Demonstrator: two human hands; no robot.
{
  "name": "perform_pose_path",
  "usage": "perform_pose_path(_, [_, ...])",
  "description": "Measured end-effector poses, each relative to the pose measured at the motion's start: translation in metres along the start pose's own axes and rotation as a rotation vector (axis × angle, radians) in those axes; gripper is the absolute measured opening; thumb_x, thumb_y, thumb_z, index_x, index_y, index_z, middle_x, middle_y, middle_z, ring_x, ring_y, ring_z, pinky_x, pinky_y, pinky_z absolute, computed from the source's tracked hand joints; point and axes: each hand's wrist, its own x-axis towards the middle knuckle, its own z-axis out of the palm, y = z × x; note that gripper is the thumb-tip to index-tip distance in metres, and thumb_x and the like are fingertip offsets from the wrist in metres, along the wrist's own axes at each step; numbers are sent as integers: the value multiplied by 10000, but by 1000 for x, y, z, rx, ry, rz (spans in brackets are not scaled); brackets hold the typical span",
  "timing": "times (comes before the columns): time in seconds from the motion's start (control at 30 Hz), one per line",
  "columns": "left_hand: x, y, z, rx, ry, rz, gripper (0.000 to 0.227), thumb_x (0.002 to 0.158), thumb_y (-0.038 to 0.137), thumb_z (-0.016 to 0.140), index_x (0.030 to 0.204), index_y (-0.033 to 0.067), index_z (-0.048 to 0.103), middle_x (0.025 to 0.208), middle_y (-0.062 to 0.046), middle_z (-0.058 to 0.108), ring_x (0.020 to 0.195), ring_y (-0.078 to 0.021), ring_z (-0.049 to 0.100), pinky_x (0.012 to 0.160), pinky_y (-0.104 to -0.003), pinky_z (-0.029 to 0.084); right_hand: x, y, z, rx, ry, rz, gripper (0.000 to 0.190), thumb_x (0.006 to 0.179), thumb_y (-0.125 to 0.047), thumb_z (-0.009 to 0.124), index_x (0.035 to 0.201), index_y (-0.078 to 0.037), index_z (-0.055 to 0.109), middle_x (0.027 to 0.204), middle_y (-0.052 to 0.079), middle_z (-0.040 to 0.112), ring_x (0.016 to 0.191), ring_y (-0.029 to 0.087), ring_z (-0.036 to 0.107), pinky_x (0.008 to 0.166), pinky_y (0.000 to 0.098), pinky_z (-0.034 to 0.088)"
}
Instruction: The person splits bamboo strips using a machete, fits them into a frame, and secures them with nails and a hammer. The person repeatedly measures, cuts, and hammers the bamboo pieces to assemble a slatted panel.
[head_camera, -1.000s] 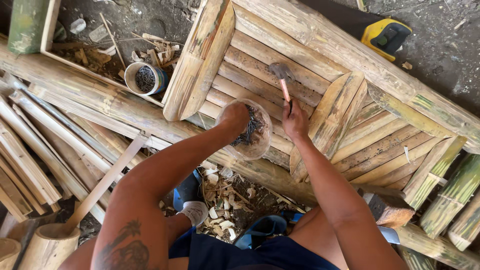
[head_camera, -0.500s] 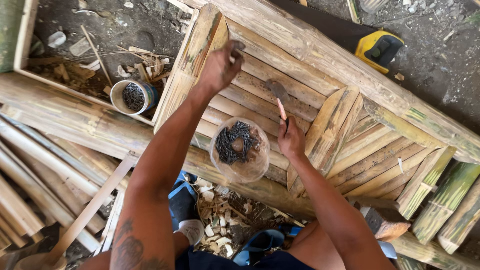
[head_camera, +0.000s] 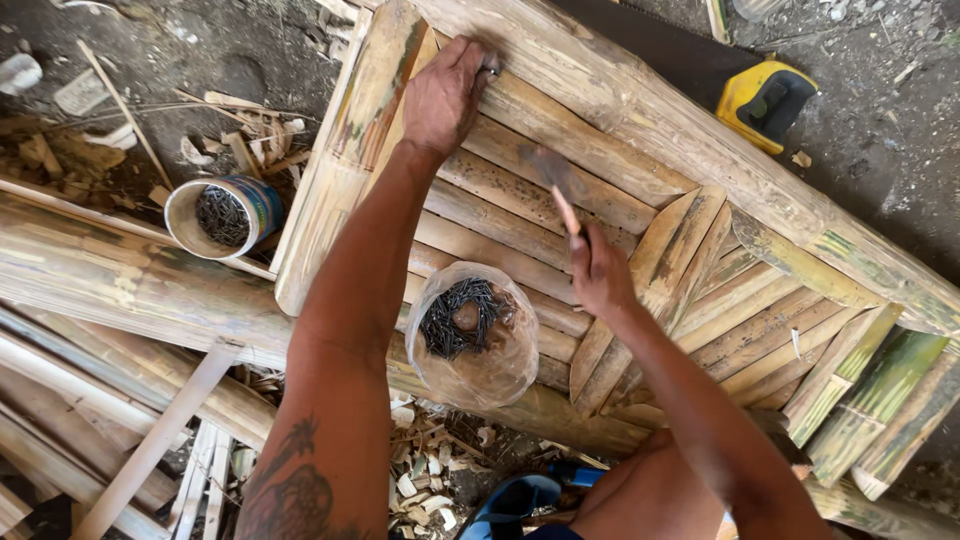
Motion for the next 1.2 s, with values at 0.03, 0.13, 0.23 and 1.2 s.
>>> perform_pose_path(0.03, [0,0,2,-5,4,4,135,1012,156,701,1087,129,592,1040,-53,638,848,-320,674,677,-458,563,9,-4,-11,5,68,-190,199,1120,-173,366,1104,-23,496,673,97,599,382,177,542,320,318,440])
perform_pose_path(0.13, [-3,-1,2,-13,8,22,147,988,147,710,1091,150,604,1048,-35,644,910,-302,682,728,-446,576,40,-21,-45,-67,166,-525,198,1149,-115,322,1152,1,482,692,91,580,416,158,535,354,303,437])
perform_pose_path(0.23, [-7,-3,0,-7,-4,49,181,967,114,706,1117,157,614,1071,-29,647,968,-281,688,774,-433,592,59,-39,-62,-207,223,-694,175,1140,-123,364,1149,3,486,657,83,558,449,176,520,388,342,448])
perform_pose_path(1.2, [0,-13,-2,-103,-92,70,252,829,44,797,1048,164,764,1248,27,696,1059,-244,726,913,-343,615,96,-13,-59,-499,66,-611,109,1050,-121,503,1002,-24,514,648,120,569,373,175,450,285,334,368])
